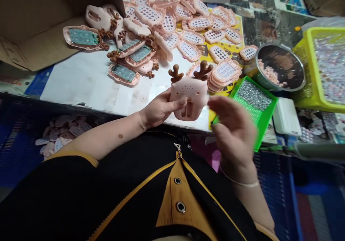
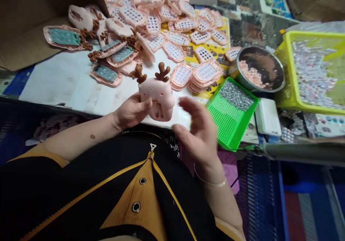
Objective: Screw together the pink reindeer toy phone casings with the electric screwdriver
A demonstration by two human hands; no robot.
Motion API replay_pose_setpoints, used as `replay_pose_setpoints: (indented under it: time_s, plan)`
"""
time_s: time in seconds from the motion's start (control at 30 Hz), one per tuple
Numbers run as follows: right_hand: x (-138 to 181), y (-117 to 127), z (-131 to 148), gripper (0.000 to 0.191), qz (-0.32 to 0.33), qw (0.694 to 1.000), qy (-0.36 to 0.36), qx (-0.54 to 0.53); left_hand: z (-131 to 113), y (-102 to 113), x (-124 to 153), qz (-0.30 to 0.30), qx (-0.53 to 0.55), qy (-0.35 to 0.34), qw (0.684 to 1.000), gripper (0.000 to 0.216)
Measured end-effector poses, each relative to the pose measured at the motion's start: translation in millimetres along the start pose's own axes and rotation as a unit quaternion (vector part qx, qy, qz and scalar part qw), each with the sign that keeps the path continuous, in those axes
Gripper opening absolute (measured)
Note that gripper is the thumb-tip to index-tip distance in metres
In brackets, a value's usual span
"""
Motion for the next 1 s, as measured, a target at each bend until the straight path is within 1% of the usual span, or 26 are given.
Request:
replay_pose_setpoints:
  time_s: [0.07, 0.13, 0.23, 0.33, 0.43, 0.53, 0.63, 0.7, 0.8, 0.87, 0.9, 0.97, 1.0]
  plan:
    - [-7, -18, -21, 0.044, 0.016, 0.997, -0.053, -0.057, -3, 5, 6, 0.005, -0.02, -0.004, 1.0, 0.044]
    - [-11, -35, -43, 0.036, 0.016, 0.988, -0.114, -0.099, -5, 13, 11, 0.002, -0.031, 0.003, 1.0, 0.044]
    - [-15, -52, -61, 0.035, 0.004, 0.982, -0.144, -0.119, -9, 29, 16, -0.028, -0.043, 0.003, 0.999, 0.043]
    - [-18, -61, -68, 0.039, -0.003, 0.98, -0.165, -0.11, -11, 41, 17, -0.059, -0.042, 0.016, 0.997, 0.044]
    - [-21, -66, -76, 0.045, -0.017, 0.971, -0.211, -0.112, -10, 51, 13, -0.088, -0.014, 0.037, 0.995, 0.051]
    - [-22, -75, -83, 0.049, 0.006, 0.957, -0.254, -0.139, -10, 59, 9, -0.104, 0.012, 0.046, 0.993, 0.056]
    - [-18, -81, -86, 0.048, 0.029, 0.947, -0.285, -0.148, -6, 60, 9, -0.089, 0.019, 0.067, 0.994, 0.056]
    - [-14, -79, -86, 0.046, 0.014, 0.946, -0.295, -0.136, -1, 57, 10, -0.066, 0.022, 0.077, 0.995, 0.055]
    - [-14, -75, -84, 0.045, -0.001, 0.947, -0.301, -0.108, 1, 57, 10, -0.059, 0.032, 0.066, 0.996, 0.047]
    - [-16, -76, -83, 0.045, 0.012, 0.95, -0.298, -0.089, -4, 64, 13, -0.081, 0.02, 0.055, 0.995, 0.041]
    - [-18, -77, -82, 0.045, 0.023, 0.951, -0.297, -0.087, -11, 69, 18, -0.1, 0.013, 0.043, 0.994, 0.038]
    - [-19, -81, -82, 0.047, 0.055, 0.946, -0.303, -0.101, -31, 85, 37, -0.131, -0.018, 0.028, 0.991, 0.034]
    - [-19, -82, -82, 0.046, 0.068, 0.943, -0.308, -0.11, -45, 95, 53, -0.159, -0.049, 0.023, 0.986, 0.032]
Point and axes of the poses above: each hand's wrist, its own x-axis away from the middle knuckle, its own y-axis out of the back of the hand, z = x × y, the point moved 5 cm from there along -x, towards the middle knuckle, and after that the axes turned 6 degrees about -x, right-handed, at the moved point
